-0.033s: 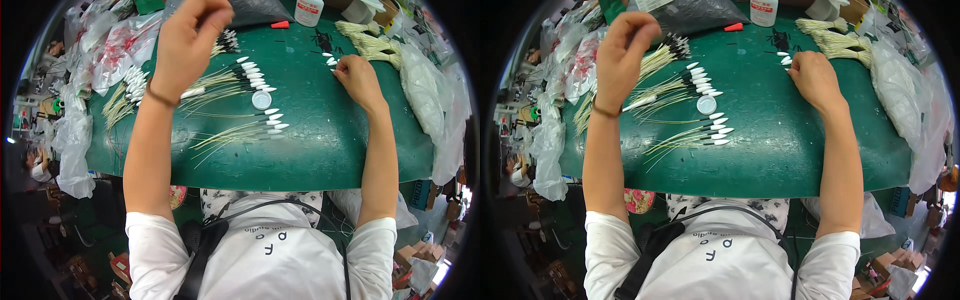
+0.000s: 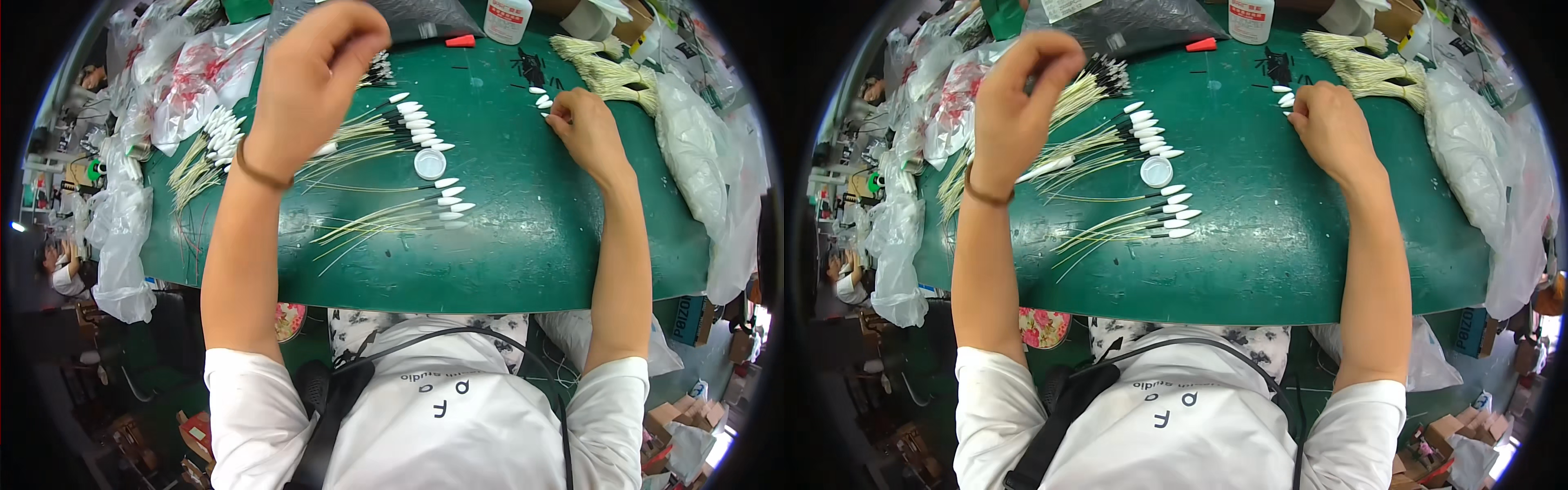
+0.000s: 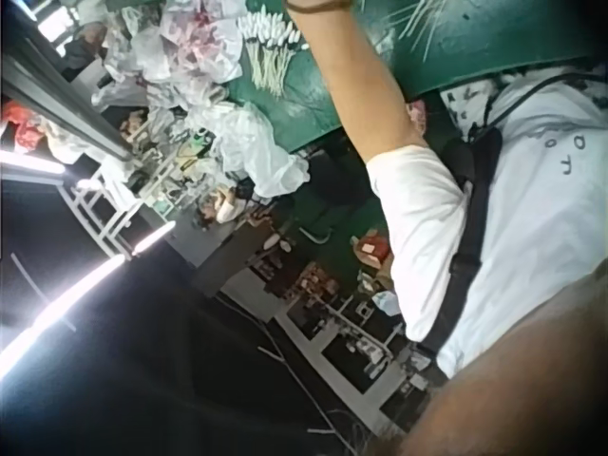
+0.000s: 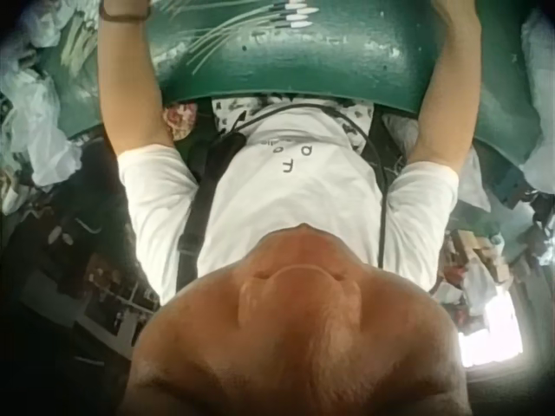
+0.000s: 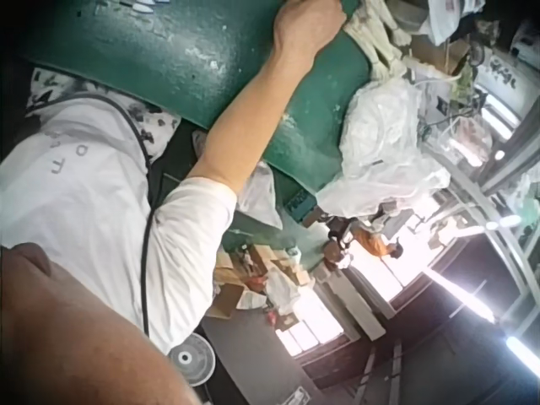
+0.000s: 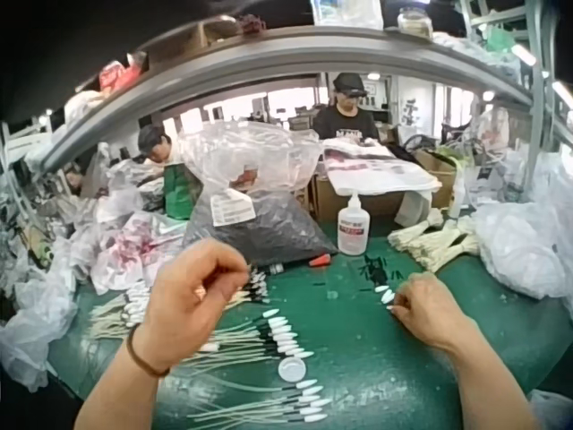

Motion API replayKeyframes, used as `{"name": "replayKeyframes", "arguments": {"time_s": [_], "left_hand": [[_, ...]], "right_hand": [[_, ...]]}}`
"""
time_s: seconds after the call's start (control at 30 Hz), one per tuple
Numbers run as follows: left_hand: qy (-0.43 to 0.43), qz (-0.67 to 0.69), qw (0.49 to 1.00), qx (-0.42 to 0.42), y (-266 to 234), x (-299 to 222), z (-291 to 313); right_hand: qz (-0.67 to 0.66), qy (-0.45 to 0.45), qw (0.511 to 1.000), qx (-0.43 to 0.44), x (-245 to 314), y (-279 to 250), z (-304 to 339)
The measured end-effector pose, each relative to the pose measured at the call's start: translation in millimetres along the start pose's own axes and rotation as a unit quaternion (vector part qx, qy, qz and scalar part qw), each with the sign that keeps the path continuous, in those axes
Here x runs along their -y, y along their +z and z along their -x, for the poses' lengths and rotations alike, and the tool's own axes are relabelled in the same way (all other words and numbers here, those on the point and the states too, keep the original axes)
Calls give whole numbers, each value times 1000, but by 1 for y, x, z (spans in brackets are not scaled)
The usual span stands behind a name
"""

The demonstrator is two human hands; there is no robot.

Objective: Dipping small electronic components with wires into a substance and arranging them on a workbench.

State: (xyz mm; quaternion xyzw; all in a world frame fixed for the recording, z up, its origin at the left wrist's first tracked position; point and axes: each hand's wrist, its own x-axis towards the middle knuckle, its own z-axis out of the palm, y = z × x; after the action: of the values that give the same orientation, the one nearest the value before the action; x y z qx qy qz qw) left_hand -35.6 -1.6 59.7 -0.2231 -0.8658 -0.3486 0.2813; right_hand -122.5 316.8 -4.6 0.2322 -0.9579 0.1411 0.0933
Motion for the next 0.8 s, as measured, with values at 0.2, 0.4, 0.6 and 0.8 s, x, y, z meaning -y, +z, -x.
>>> {"name": "replayKeyframes", "arguments": {"time_s": [0.2,0.4,0.6,0.8], "left_hand": [[85,-137,986,39,12,0,55],[133,-163,975,64,26,0,71],[210,-266,937,91,34,0,70],[253,-323,903,127,39,-5,74]], "right_hand": [[-172,6,983,-63,34,3,-1],[-202,-82,960,-177,41,11,0],[-265,-91,944,-176,54,15,4],[-279,-115,933,-194,61,12,7]]}}
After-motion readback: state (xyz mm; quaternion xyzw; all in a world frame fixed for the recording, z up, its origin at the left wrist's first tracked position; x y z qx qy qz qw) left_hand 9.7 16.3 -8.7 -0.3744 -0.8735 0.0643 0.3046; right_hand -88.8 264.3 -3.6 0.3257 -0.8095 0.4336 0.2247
